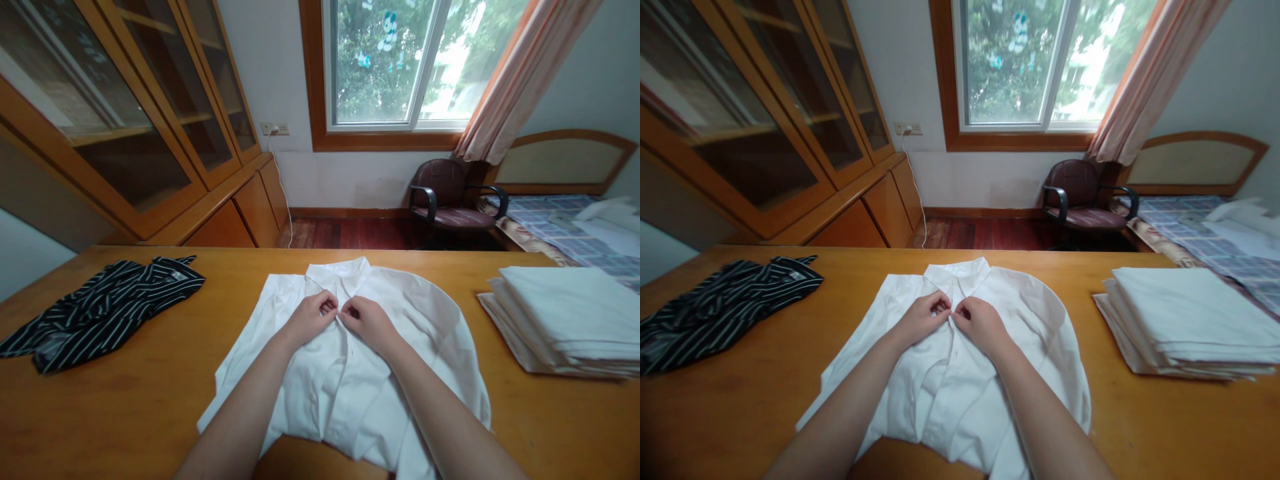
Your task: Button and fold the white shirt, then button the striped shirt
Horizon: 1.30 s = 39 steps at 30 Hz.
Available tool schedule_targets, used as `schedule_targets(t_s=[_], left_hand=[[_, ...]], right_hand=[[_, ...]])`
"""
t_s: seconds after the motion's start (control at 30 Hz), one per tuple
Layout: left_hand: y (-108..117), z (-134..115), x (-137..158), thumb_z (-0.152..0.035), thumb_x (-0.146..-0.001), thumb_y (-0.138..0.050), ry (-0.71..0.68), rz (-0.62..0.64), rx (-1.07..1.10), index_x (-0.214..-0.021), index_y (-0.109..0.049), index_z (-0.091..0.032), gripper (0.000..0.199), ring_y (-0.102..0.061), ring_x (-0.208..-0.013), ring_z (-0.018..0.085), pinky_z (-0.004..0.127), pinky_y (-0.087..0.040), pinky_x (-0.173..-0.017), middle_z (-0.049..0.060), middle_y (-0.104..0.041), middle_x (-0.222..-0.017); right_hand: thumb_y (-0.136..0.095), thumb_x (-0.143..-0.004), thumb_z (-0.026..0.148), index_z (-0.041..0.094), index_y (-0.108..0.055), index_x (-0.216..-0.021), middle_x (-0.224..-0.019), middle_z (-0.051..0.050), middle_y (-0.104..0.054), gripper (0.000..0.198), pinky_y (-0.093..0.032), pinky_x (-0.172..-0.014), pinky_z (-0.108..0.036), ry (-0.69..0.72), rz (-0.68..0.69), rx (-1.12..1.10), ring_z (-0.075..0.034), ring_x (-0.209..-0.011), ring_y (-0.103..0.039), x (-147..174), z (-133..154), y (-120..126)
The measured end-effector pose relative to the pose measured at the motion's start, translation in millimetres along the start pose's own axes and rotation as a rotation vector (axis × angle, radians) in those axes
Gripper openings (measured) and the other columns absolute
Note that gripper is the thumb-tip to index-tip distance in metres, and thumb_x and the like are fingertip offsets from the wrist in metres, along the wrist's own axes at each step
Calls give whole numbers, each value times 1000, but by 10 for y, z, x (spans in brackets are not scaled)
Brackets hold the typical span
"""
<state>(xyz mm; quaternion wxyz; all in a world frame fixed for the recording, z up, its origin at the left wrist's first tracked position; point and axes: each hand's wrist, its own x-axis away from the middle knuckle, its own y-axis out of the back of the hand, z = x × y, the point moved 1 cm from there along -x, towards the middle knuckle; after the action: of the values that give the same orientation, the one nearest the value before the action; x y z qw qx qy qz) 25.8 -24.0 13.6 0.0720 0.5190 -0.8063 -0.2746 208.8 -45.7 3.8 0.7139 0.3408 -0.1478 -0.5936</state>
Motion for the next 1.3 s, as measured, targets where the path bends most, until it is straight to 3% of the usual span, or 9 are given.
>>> schedule_targets(t_s=[0.8,1.3], left_hand=[[2,-36,2,-16,-82,-57,-22,15,-3,-87,-60,-19,7,-63,-77,14,24,-50,-73,-1,-66,-83],[3,-42,-6,-18,-83,-56,-17,-10,-2,-87,-58,-19,5,-61,-77,14,25,-50,-73,-1,-64,-82]], right_hand=[[-67,-81,20,20,-67,-80,-73,1,-64,1,-42,-63,-24,-11,16,-44,-14,-68,-57,23,44,41],[-56,-85,18,19,-61,-76,-73,-1,-63,10,-39,-64,-24,1,8,17,-14,-67,-55,27,68,54]])
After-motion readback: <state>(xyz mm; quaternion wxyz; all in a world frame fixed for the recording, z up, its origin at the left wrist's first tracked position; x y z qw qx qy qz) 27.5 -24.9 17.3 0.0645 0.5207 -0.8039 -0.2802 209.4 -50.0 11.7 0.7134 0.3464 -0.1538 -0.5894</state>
